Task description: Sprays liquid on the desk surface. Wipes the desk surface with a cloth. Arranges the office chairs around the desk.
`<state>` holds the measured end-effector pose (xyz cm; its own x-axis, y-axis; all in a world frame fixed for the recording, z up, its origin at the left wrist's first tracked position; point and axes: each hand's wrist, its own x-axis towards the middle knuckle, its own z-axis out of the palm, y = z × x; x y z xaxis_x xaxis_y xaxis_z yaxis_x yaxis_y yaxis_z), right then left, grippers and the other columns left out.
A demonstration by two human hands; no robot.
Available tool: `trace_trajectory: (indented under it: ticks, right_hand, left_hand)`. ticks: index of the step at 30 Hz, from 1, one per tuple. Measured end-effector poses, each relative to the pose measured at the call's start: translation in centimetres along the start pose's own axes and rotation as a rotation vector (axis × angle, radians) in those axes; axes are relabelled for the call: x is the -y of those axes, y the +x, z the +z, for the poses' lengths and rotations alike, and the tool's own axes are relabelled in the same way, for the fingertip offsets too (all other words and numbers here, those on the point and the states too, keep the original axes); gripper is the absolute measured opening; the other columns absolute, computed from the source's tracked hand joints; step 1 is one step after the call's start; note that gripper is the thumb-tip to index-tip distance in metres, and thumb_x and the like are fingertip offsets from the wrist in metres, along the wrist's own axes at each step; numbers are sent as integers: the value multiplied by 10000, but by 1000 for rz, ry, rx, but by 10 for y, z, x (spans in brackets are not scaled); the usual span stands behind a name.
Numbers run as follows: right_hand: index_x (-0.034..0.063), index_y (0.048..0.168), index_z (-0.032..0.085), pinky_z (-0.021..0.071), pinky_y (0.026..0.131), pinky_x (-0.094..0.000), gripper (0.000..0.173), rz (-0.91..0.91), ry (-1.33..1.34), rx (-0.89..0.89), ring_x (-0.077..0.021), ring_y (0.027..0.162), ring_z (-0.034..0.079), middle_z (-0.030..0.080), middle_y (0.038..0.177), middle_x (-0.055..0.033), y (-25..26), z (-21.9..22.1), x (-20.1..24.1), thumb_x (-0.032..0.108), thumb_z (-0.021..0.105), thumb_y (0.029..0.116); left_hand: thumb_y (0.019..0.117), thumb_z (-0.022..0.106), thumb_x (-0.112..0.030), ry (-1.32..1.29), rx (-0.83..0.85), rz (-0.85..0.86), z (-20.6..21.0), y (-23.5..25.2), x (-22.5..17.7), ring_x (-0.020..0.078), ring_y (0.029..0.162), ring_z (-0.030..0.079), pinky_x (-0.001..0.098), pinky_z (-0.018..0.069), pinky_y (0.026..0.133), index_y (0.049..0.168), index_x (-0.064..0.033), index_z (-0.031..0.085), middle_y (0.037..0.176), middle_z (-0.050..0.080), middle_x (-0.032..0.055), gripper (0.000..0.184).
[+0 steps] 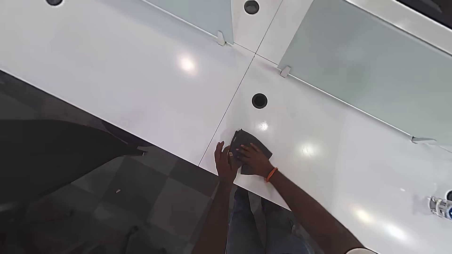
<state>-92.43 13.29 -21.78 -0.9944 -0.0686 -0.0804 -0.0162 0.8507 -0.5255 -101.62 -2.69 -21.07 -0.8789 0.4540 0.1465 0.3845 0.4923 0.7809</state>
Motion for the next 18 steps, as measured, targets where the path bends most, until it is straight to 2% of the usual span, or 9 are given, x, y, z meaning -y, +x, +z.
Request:
trace_trajectory:
  ticks: [3,6,8,10,11,13,15,16,18]
  right_hand:
    - [196,1226,731,300,1206,-595,340,104,-111,-153,-265,1457,447,588,1479,-17,-3,-41,-73,104,581,935]
    - [139,1245,717,256,1209,-624,395,383,-163,-262,-292,1482,400,553,1508,-45,-7,-94,-138,85,551,891]
    - [129,1262,703,238,1210,-635,417,535,-161,-302,-293,1498,373,528,1532,-42,-11,-107,-151,58,538,885]
    - [87,1291,687,224,1210,-651,438,581,-100,-315,-347,1516,334,508,1549,-99,-14,-96,-132,54,581,867]
    - [74,1330,664,185,1219,-672,468,556,-56,-278,-361,1538,287,477,1576,-109,-21,-82,-111,65,580,870]
    - [104,1335,673,141,1195,-738,496,442,25,-174,-394,1540,272,464,1588,-107,-32,-59,-67,102,568,850]
    - [196,1404,630,131,1191,-733,533,429,17,-95,-352,1551,260,405,1632,-53,-46,-50,-32,232,517,884]
    - [216,1425,606,157,1189,-720,530,475,-42,-153,-335,1543,287,407,1631,-49,-48,-51,-26,316,483,920]
    - [148,1499,524,181,1189,-694,642,687,-146,-320,-354,1528,311,401,1626,-113,-44,-45,-20,496,413,970]
  left_hand:
    - [1027,448,-180,64,86,93,9,19,7,364,1457,418,486,329,1223,1230,-11,691,1473,539,217,359]
    - [1045,430,-219,128,202,174,19,41,9,343,1481,388,497,282,1242,1263,-54,686,1488,542,169,375]
    - [1050,417,-229,152,266,246,31,51,11,337,1493,373,515,267,1244,1285,-77,675,1500,539,147,381]
    - [1051,416,-226,183,319,347,46,58,12,354,1479,397,540,303,1218,1323,-80,655,1502,542,151,391]
    - [1053,408,-234,220,377,390,50,59,10,355,1480,397,544,310,1211,1369,-87,627,1524,521,149,411]
    - [1059,377,-275,283,472,456,52,61,6,353,1498,372,541,304,1211,1449,-86,555,1576,459,152,468]
    - [1065,320,-329,282,500,480,49,56,8,360,1516,332,542,274,1222,1490,-59,498,1604,412,167,534]
    - [1070,296,-360,286,498,490,50,59,9,358,1520,323,542,269,1224,1503,-60,480,1611,400,165,558]
    - [1058,286,-395,308,511,496,51,59,9,338,1528,311,522,265,1229,1524,-70,453,1627,380,149,592]
